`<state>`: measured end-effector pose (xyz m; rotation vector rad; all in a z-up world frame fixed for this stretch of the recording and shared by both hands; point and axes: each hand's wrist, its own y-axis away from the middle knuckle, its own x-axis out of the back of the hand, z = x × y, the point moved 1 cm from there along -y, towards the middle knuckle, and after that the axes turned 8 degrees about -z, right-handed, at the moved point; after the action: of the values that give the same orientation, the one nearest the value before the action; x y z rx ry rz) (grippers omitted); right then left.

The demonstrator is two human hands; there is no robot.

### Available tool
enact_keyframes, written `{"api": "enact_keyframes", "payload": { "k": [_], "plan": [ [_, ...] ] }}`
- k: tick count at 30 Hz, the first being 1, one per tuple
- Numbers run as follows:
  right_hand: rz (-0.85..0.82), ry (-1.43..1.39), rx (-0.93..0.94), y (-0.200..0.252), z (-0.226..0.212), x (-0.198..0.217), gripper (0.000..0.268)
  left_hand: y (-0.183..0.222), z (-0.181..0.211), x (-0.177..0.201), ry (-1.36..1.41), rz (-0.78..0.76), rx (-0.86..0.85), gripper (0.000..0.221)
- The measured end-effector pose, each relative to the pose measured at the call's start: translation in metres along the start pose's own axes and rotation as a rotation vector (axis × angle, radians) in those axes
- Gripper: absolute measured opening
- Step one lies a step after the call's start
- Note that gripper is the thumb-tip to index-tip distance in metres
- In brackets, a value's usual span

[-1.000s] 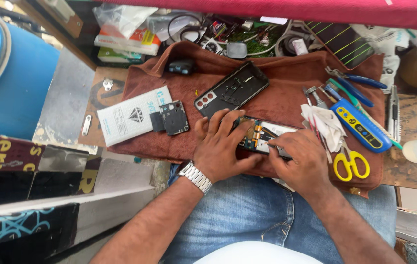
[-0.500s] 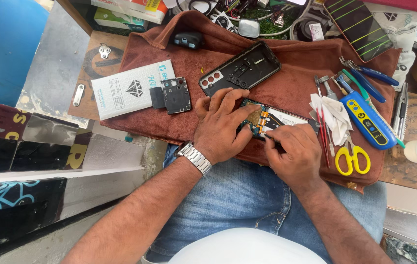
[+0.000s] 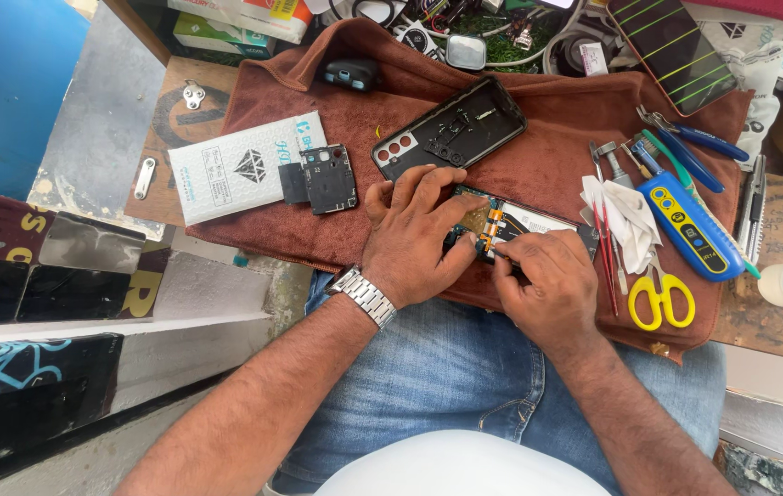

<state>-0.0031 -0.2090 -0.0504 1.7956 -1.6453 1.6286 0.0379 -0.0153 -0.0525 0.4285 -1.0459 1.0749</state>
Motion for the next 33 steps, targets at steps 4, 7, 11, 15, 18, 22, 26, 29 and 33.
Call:
{"api": "enact_keyframes", "payload": {
  "k": [4,7,11,15,18,22,26,29,33],
  "plan": [
    [-0.028,-0.012,0.008,-0.001,0.000,0.000,0.016,-0.001,0.000,-0.001,-0.010,-0.012,0.015,0.041],
    [-0.043,-0.010,0.002,-0.001,0.001,0.001,0.016,-0.001,0.001,0.000,-0.019,-0.016,0.015,0.042],
    [-0.051,-0.006,-0.001,-0.002,0.001,0.002,0.015,-0.003,0.003,0.001,-0.032,-0.047,0.026,0.045],
    [-0.072,0.000,0.011,-0.002,0.000,0.004,0.014,-0.005,0.004,0.001,-0.053,-0.080,0.039,0.048],
    [-0.073,-0.047,0.040,-0.003,0.000,0.010,0.023,-0.005,0.004,0.000,-0.058,-0.071,0.037,0.048],
    [-0.064,-0.082,0.019,-0.003,0.001,0.014,0.019,-0.005,0.003,-0.001,-0.060,-0.057,0.027,0.048],
    [-0.106,-0.071,0.018,-0.006,0.003,0.010,0.013,-0.003,0.003,-0.002,-0.042,-0.030,0.016,0.044],
    [-0.152,-0.060,0.031,-0.009,0.000,0.009,0.015,-0.002,0.002,0.000,-0.037,-0.018,0.011,0.044],
    [-0.203,-0.082,-0.028,-0.008,-0.001,0.011,0.016,-0.002,0.003,0.000,-0.031,-0.014,0.007,0.043]
  ]
}}
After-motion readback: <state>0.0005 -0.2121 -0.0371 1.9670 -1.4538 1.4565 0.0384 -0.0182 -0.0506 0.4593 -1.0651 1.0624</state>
